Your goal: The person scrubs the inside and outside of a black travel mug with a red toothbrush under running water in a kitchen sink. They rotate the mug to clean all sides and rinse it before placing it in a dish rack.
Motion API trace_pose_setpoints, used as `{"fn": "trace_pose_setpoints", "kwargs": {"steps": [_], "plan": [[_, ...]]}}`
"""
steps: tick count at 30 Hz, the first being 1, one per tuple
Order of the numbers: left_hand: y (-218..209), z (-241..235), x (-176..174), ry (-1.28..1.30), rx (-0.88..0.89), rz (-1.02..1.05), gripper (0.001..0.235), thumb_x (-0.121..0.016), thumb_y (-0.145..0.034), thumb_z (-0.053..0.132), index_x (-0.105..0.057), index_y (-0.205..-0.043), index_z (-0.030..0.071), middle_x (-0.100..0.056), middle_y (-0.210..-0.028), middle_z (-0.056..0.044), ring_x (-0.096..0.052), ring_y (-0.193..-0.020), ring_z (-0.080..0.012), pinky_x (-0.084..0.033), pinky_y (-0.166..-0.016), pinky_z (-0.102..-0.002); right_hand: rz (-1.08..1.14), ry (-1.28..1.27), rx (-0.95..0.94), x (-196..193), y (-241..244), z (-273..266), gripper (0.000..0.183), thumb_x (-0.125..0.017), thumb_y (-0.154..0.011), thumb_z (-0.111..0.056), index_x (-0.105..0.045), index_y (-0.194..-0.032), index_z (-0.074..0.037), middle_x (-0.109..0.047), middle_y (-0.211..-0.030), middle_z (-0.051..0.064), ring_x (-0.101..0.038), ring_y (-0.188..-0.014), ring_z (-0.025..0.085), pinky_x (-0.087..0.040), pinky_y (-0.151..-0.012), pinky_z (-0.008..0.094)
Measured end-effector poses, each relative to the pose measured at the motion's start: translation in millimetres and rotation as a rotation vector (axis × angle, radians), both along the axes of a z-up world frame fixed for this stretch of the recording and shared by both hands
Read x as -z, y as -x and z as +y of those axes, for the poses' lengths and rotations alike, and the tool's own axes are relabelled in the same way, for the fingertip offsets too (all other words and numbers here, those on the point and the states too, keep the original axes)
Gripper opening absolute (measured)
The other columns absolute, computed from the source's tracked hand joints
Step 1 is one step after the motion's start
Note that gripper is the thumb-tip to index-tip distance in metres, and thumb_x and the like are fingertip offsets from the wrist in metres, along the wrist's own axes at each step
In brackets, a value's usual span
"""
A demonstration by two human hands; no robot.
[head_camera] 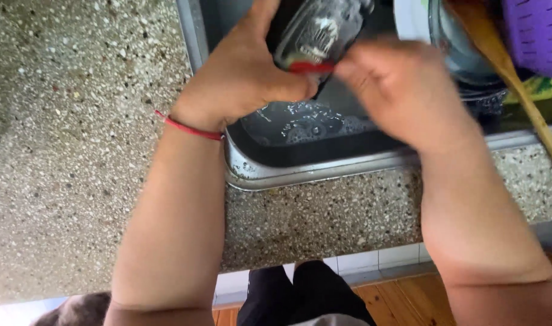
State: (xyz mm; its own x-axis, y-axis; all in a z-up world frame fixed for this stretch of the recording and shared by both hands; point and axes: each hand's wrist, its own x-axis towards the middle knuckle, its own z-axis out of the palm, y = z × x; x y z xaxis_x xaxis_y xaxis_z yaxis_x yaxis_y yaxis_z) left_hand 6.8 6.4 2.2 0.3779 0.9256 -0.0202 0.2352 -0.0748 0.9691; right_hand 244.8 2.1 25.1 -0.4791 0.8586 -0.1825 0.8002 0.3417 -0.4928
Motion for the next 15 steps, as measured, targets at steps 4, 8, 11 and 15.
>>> {"fn": "trace_pose_setpoints", "kwargs": {"steps": [4, 8, 11, 15], "plan": [[-5.0, -3.5, -6.5, 0.110, -0.063, 0.086, 0.057, -0.076, -0.066, 0.025, -0.058, -0.118, 0.010, -0.068, -0.104, 0.003, -0.064, -0.091, -0.0080, -0.052, -0.073, -0.025, -0.013, -0.205, -0.017, 5.4, -40.0, 9.5, 0.033, -0.063, -0.126, -0.006, -0.056, -0.094, -0.002, -0.048, -0.082, 0.010, -0.047, -0.079, 0.028, -0.030, -0.071, 0.046], [-12.1, -3.4, -10.1, 0.075, -0.077, 0.136, 0.074, -0.074, -0.060, 0.018, -0.049, -0.129, 0.010, -0.064, -0.102, 0.002, -0.059, -0.077, -0.0063, -0.050, -0.064, -0.023, -0.086, -0.035, -0.071, 2.9, 2.7, -2.7, 0.041, -0.067, -0.112, -0.019, -0.056, -0.074, -0.012, -0.049, -0.057, 0.001, -0.044, -0.049, 0.016, -0.041, -0.056, 0.035], [-19.7, -9.8, 2.8, 0.065, -0.100, 0.206, 0.066, -0.074, -0.064, 0.028, -0.054, -0.124, 0.011, -0.070, -0.097, -0.002, -0.065, -0.068, -0.0103, -0.049, -0.064, -0.028, -0.001, -0.136, 0.180, 23.3, -20.4, -4.3, 0.018, -0.068, -0.118, -0.013, -0.078, -0.104, -0.015, -0.055, -0.068, -0.001, -0.043, -0.055, 0.014, -0.033, -0.050, 0.037], [-18.9, 8.3, 4.0, 0.024, -0.320, 0.129, 0.060, -0.078, -0.066, 0.024, -0.054, -0.120, 0.012, -0.063, -0.103, -0.002, -0.060, -0.079, -0.0092, -0.051, -0.063, -0.028, 0.480, -0.232, 0.322, 38.8, -4.6, 11.4, 0.029, -0.052, -0.112, -0.029, -0.061, -0.093, -0.009, -0.059, -0.078, 0.004, -0.058, -0.067, 0.019, -0.040, -0.059, 0.035]]}}
